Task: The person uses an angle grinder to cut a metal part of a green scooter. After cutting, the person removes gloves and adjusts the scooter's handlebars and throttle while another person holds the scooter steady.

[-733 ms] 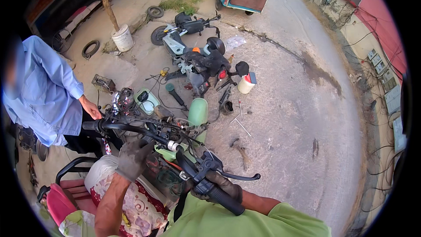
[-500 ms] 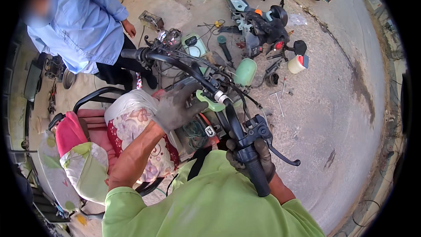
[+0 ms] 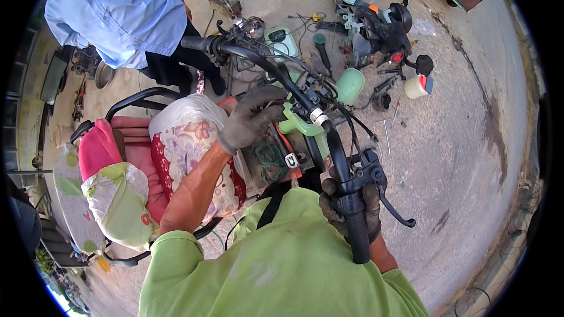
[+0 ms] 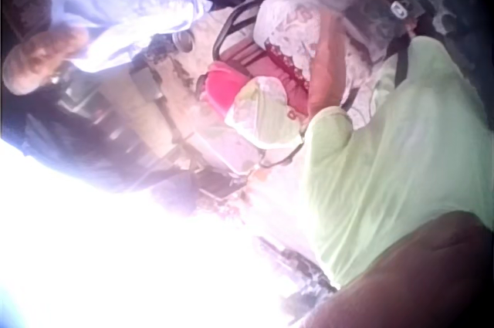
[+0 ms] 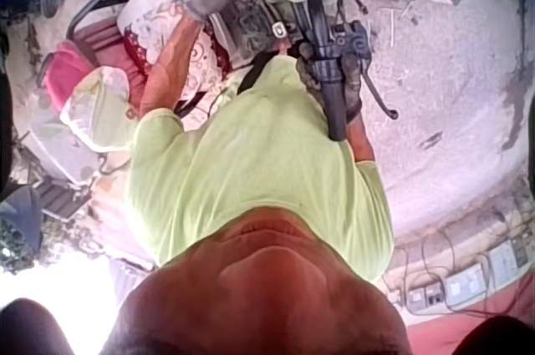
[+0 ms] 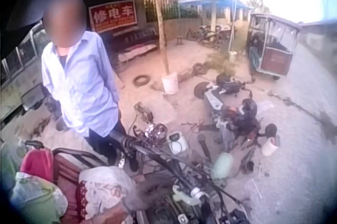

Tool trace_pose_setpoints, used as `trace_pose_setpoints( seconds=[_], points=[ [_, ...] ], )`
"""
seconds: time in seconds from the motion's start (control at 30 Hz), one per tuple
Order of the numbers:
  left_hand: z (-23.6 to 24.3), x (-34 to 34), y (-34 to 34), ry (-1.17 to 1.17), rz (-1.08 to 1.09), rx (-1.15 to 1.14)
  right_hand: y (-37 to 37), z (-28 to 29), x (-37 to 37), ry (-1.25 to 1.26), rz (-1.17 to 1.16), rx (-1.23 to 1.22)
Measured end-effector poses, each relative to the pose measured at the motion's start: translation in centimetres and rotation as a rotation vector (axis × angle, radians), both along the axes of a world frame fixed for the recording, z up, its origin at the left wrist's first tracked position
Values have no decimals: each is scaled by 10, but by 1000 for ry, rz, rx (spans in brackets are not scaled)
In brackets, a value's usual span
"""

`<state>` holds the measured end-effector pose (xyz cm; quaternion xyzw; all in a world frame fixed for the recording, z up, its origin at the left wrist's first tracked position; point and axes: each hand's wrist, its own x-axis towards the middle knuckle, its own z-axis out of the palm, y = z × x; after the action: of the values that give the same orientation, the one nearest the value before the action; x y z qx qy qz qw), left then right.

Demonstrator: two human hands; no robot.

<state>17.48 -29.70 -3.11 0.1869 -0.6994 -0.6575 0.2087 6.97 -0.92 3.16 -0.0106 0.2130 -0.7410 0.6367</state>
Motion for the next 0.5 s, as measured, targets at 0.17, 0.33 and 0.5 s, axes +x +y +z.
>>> trace_pose_setpoints(
  seconds=[0.17, 0.33, 0.5],
  points=[
    [-35, -7, 15, 206, 97, 493, -1, 1, 2, -2, -14, 1],
    [-37, -29, 9, 277, 102, 697, -1, -1, 4, 8, -60, 46],
    [4, -32, 12, -100, 157, 321, -2, 0, 2, -33, -29, 12]
  ],
)
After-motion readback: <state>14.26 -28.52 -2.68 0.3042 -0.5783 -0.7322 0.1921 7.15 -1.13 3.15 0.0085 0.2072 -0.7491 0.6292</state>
